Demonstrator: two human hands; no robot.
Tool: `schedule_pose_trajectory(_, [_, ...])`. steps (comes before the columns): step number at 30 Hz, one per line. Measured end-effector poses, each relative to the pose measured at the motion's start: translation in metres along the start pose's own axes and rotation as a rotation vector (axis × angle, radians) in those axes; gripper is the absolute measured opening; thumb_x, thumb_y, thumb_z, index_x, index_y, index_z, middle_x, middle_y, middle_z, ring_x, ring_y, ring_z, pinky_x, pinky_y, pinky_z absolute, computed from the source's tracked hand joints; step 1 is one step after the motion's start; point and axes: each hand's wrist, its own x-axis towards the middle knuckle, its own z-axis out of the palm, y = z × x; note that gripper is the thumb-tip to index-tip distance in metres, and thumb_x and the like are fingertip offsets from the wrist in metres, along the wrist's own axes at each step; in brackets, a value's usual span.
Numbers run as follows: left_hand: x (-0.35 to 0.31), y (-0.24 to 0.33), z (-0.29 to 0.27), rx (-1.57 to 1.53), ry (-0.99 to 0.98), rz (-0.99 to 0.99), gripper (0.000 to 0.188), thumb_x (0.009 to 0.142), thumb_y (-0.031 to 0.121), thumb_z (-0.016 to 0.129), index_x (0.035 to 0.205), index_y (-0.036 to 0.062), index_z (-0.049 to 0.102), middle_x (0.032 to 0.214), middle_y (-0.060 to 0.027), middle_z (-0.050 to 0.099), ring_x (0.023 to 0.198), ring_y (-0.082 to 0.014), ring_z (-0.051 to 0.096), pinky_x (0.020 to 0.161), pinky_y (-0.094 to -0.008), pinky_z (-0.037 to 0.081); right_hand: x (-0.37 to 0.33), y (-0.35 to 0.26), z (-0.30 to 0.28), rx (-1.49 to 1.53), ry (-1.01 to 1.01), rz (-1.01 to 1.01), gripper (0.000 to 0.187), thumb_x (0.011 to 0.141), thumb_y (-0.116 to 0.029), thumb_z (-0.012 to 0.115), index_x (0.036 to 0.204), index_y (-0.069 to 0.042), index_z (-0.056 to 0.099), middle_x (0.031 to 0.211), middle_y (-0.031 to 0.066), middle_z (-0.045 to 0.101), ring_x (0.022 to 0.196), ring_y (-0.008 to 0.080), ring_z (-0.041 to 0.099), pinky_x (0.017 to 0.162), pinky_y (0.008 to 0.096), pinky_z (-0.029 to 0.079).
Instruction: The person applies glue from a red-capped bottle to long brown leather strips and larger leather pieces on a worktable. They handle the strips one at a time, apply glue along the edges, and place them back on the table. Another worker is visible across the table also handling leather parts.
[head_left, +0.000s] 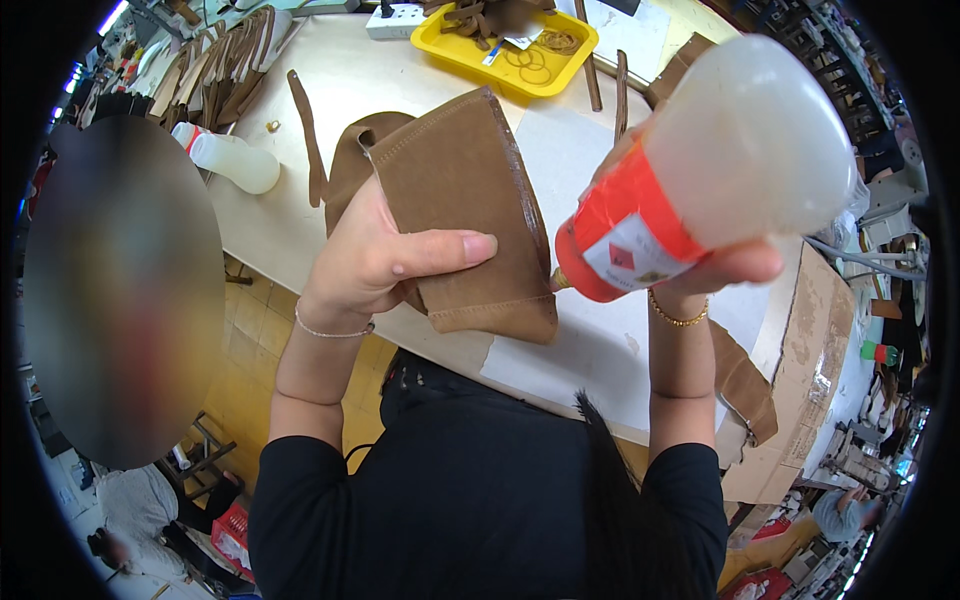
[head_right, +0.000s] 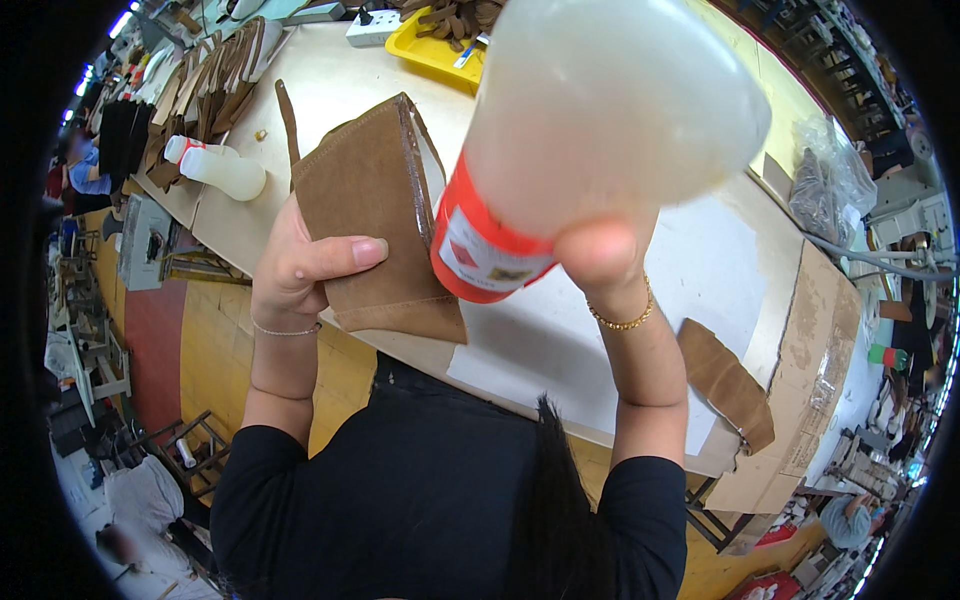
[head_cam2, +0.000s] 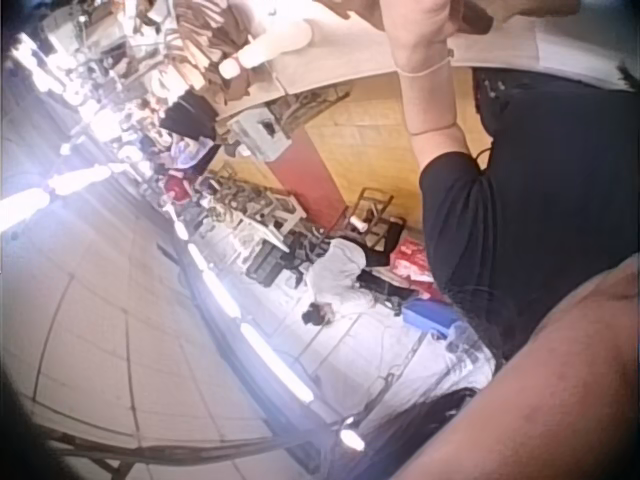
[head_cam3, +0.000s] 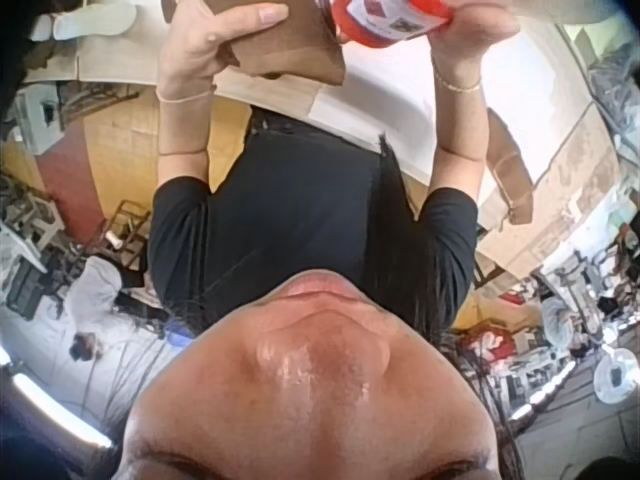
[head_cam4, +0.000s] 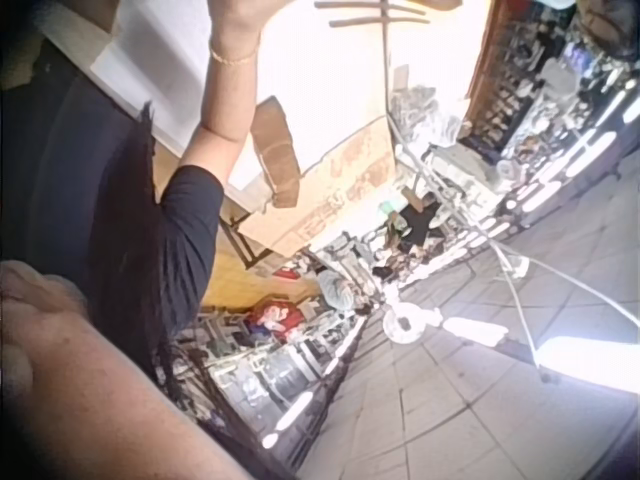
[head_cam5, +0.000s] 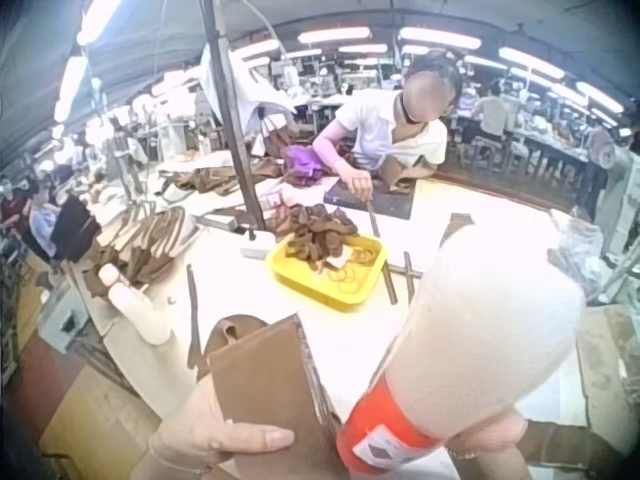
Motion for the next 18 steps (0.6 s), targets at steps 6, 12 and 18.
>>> schedule_pose_trajectory(6, [-0.007, 0.017, -0.002, -0.174, -0.089, 0.131, 0.068, 0.066, 0.011, 0.068, 0.128, -0.0078, 0.045, 0.11, -0.0138, 0.06, 0.101, -0.0201, 0.06, 0.092, -0.0325, 0.047, -0.03, -0.024, -0.025, 0.023, 0.333, 0.202, 0.105, 0.062, -0.085, 0.059, 0.111, 0.006, 0.045, 0.086, 0.0126, 0.059, 0.069, 0.0213, 0.065, 0.055, 0.0288, 0.057])
schedule_pose_trajectory(12, [-0.006, 0.05, 0.03, -0.156, 0.385, 0.38, 0.057, 0.075, 0.017, 0.059, 0.124, -0.0091, 0.046, 0.101, -0.0156, 0.06, 0.076, -0.0177, 0.062, 0.068, -0.0266, 0.052, -0.082, -0.054, -0.103, 0.138, 0.563, 0.243, 0.087, 0.078, -0.076, 0.053, 0.106, 0.006, 0.047, 0.085, 0.0126, 0.058, 0.064, 0.0213, 0.064, 0.051, 0.0281, 0.056])
schedule_pose_trajectory(18, [-0.008, 0.116, -0.051, -0.318, -0.443, 0.279, 0.06, 0.088, 0.015, 0.051, 0.137, -0.0093, 0.025, 0.083, -0.0147, 0.052, 0.049, -0.0167, 0.051, 0.034, -0.0227, 0.037, -0.145, -0.062, -0.148, 0.182, 0.858, 0.219, 0.077, 0.084, -0.072, 0.046, 0.11, 0.0, 0.049, 0.088, 0.0096, 0.062, 0.06, 0.02, 0.061, 0.05, 0.0298, 0.053])
